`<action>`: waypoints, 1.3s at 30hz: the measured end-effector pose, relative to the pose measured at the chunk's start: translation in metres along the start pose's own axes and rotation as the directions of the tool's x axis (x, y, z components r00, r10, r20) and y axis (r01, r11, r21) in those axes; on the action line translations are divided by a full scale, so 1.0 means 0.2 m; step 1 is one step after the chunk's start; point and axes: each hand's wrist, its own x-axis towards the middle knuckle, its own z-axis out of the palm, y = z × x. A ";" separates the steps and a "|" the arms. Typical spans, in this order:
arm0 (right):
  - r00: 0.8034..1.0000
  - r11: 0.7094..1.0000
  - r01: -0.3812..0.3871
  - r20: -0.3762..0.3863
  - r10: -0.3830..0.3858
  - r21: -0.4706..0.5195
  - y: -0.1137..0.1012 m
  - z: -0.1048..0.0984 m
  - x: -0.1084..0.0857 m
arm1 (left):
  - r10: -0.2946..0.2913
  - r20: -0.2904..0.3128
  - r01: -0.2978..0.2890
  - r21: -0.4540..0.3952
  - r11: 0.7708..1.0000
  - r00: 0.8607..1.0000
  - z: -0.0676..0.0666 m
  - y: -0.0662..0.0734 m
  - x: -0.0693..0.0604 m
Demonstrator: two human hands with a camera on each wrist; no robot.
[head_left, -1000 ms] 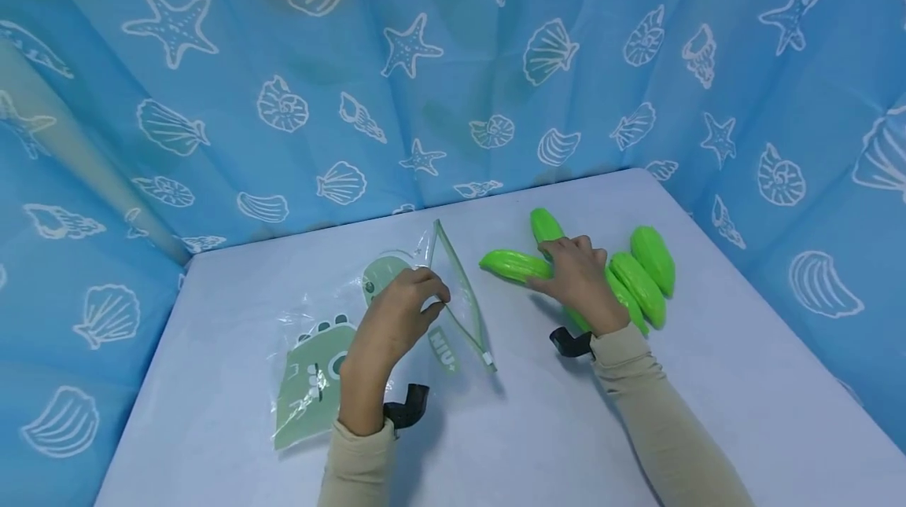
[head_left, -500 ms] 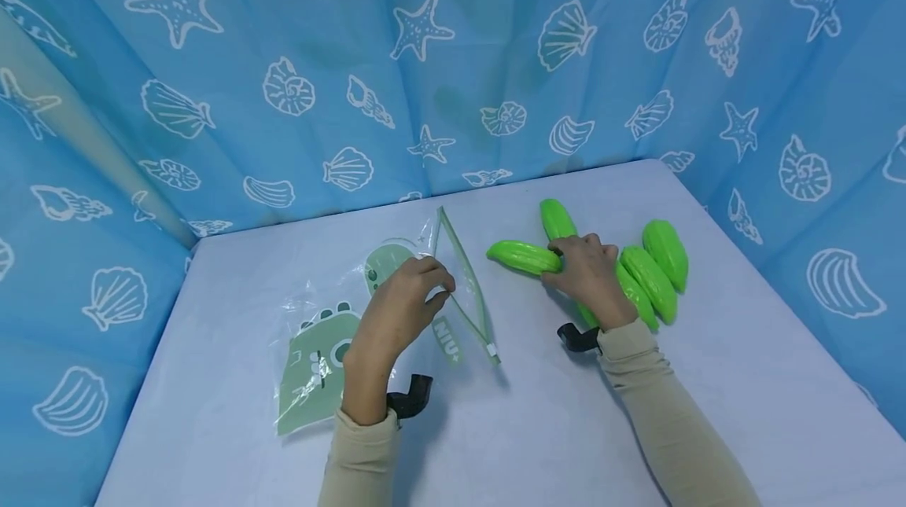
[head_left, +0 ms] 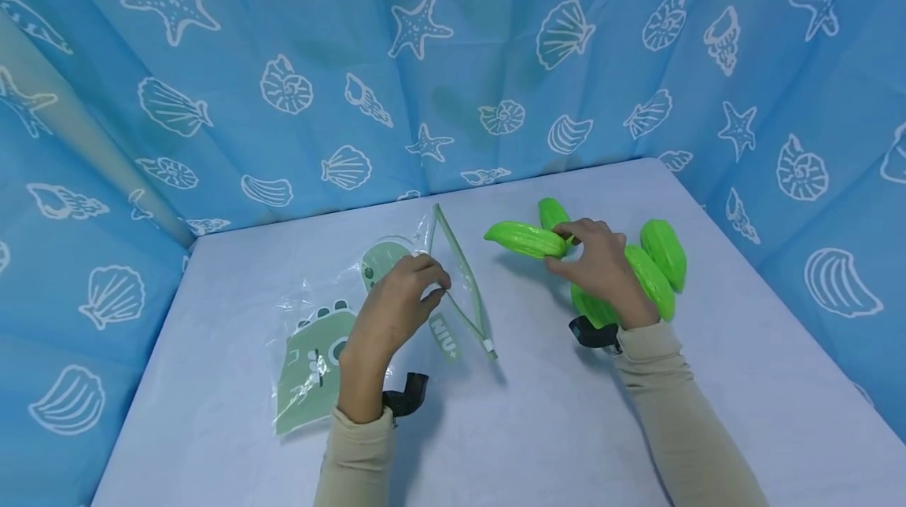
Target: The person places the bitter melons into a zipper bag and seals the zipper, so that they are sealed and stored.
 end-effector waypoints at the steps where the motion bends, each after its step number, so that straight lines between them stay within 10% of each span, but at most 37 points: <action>1: 1.000 1.000 0.010 -0.001 -0.010 0.011 0.00 -0.01 0.00 | 0.004 -0.005 -0.004 0.000 1.000 1.000 0.00 0.00 0.00; 39: 0.950 0.949 0.310 0.012 -0.311 0.065 -0.26 -0.01 -0.06 | 0.053 -0.025 -0.054 -0.012 0.998 0.998 0.02 0.03 0.01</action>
